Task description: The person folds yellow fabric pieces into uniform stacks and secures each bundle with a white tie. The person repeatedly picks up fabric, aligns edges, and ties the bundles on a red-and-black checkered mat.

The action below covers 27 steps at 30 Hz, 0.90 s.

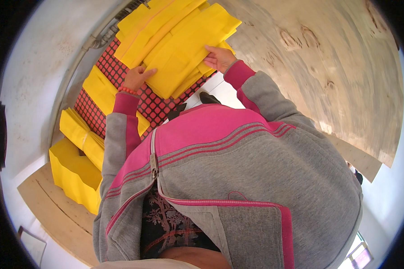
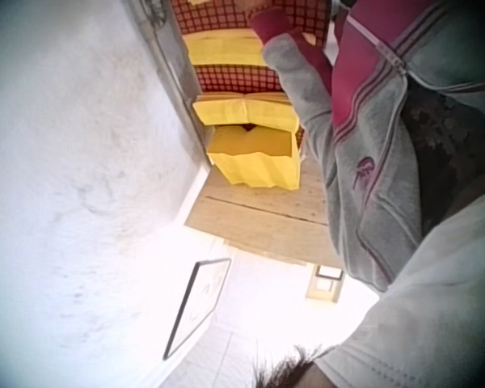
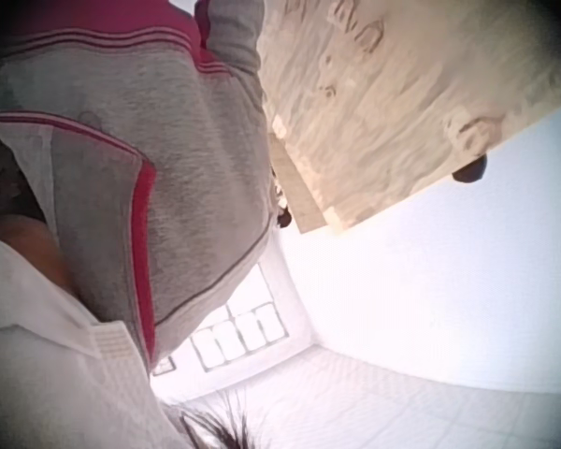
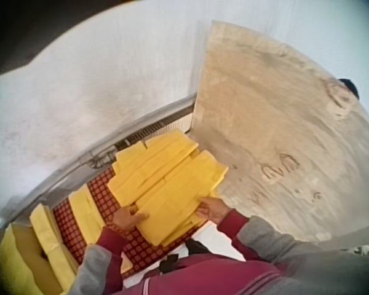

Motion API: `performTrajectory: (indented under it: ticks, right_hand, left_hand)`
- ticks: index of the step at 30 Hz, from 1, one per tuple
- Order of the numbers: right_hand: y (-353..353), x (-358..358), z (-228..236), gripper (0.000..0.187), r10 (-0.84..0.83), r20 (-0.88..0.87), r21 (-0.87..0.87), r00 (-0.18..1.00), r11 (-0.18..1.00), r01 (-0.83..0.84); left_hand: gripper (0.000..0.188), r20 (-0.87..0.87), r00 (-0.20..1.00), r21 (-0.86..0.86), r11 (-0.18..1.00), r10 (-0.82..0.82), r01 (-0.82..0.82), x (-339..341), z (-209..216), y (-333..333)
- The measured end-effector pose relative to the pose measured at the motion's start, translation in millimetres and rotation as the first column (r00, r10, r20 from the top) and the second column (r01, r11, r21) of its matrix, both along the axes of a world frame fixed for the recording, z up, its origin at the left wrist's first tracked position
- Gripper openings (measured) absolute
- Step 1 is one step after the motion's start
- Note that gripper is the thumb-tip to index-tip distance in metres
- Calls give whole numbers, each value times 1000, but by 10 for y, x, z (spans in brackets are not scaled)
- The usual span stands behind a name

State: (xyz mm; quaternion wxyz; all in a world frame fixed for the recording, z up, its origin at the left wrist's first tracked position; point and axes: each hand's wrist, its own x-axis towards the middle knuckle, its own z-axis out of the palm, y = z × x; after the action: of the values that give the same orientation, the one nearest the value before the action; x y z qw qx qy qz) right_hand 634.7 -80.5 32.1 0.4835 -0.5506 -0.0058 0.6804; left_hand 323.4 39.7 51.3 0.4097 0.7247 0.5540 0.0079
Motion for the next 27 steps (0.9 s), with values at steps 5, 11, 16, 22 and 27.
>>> performTrajectory:
  ticks: [5,11,16,22,27]
  right_hand:
    - [76,-50,36,31,-8,-45,9,999,1000,8]
    - [123,-95,78,28,-13,-149,82,989,996,26]
    - [114,-122,112,26,-25,-253,163,967,984,68]
    - [4,-185,208,32,42,-305,263,951,964,42]
    - [-18,-258,138,36,20,-222,260,975,965,39]
  left_hand:
    - [57,-57,997,73,996,-51,55,18,169,-81]
    - [55,-199,971,188,968,-131,169,128,353,-71]
    - [45,320,934,-309,949,162,-58,119,298,-32]
    - [48,531,705,-773,611,471,174,31,182,-62]
    - [47,598,729,-730,602,333,324,-38,169,-211]
